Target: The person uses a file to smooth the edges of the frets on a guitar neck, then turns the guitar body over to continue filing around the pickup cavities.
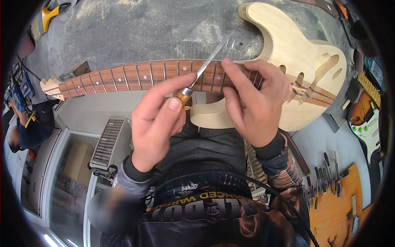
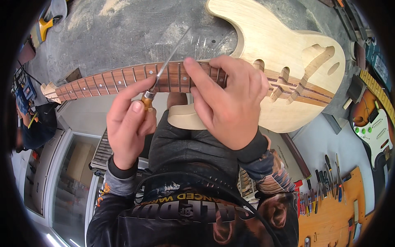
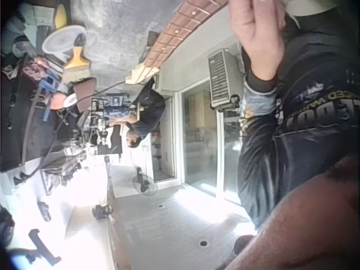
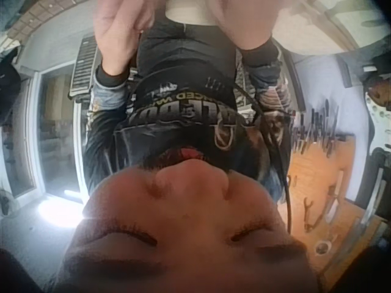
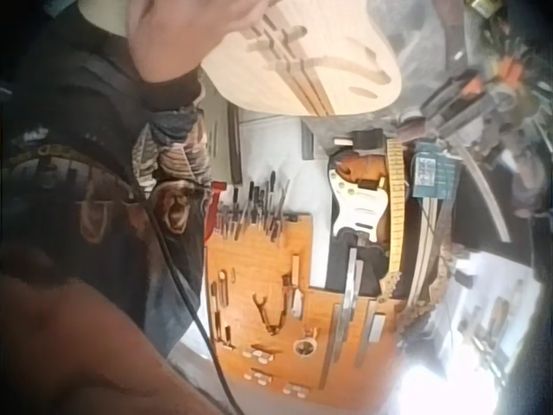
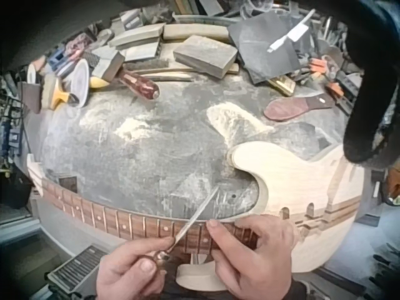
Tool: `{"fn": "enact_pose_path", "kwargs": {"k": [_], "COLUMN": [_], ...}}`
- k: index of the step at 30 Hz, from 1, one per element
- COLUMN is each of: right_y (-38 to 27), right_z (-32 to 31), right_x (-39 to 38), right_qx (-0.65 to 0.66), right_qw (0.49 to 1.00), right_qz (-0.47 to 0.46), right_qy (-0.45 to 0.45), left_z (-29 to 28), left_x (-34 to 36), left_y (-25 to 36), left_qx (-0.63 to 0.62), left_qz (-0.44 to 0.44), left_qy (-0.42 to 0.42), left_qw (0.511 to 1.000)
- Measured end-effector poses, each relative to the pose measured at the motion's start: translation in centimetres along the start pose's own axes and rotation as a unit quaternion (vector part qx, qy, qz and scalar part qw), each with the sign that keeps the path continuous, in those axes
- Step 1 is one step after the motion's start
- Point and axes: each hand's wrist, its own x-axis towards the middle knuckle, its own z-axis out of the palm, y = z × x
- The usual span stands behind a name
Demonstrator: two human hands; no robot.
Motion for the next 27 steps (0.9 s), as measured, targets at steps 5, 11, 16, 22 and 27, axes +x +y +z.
{"fn": "enact_pose_path", "kwargs": {"k": [5,11,16,22,27], "right_y": [1.6,2.1,2.1,1.7,1.8], "right_z": [-0.2,-0.3,0.0,0.2,0.1], "right_x": [-0.8,-2.0,-2.3,-2.2,-2.3], "right_qx": [-0.008,0.018,0.025,0.018,0.021], "right_qw": [1.0,0.999,1.0,0.999,1.0], "right_qz": [-0.007,-0.009,-0.006,-0.003,-0.003], "right_qy": [0.014,0.034,0.015,0.026,0.019], "left_z": [0.4,0.8,0.8,1.6,1.7], "left_x": [-0.6,-1.8,-3.3,0.2,1.6], "left_y": [-0.6,-2.0,-2.6,-1.7,-1.1], "left_qx": [-0.141,-0.045,-0.016,0.364,0.487], "left_qz": [-0.077,-0.071,-0.06,0.188,0.247], "left_qy": [-0.039,-0.025,-0.006,-0.016,-0.045], "left_qw": [0.986,0.996,0.998,0.912,0.836]}}
